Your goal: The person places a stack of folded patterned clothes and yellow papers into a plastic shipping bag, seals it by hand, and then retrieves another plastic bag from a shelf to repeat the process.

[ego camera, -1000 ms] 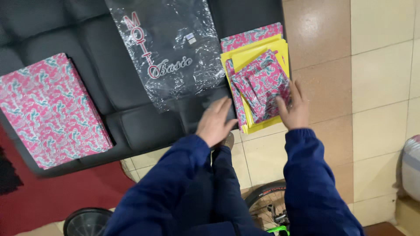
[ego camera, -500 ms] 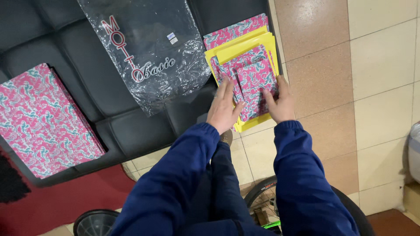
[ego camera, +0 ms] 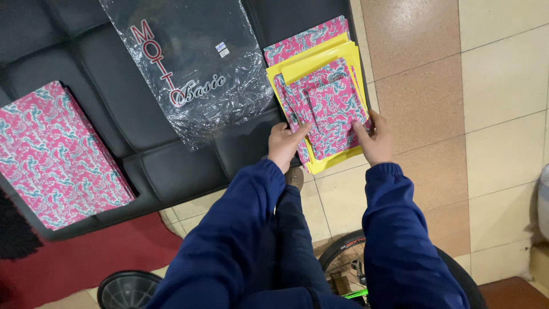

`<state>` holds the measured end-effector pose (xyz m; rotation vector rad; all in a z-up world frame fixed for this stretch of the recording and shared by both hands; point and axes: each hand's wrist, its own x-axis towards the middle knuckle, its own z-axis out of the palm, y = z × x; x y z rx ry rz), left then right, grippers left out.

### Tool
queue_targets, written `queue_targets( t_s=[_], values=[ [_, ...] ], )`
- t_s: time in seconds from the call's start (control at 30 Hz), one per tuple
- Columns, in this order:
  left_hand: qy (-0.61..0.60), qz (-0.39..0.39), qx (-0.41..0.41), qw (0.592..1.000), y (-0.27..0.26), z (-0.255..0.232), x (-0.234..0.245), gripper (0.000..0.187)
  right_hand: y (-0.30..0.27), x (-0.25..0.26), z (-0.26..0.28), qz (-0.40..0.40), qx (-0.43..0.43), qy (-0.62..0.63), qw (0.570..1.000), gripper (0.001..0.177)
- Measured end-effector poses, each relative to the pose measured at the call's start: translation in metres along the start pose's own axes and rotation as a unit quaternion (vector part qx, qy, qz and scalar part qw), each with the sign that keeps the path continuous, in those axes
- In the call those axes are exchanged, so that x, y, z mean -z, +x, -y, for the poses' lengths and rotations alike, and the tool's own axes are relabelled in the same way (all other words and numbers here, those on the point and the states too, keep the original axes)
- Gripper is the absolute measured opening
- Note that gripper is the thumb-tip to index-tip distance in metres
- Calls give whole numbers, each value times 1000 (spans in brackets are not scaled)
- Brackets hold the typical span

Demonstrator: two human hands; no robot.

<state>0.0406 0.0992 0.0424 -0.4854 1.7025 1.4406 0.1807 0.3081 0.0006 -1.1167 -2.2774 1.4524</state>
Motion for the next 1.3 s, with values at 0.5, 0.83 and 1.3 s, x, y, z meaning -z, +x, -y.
queue_targets(
  t_s=[0.5,0.83,1.3],
  values=[
    [88,-9,-25,996,-27,-36,-10,66,11,4,-49,80,-142,-69,984,73],
    [-201,136,82,967,-6,-7,6,66,-17,10,80,98,-262,129,951,51],
    [-242,118,101,958,16,28,-1,47,-90,9,14,113,-219,685,686,94]
  ],
)
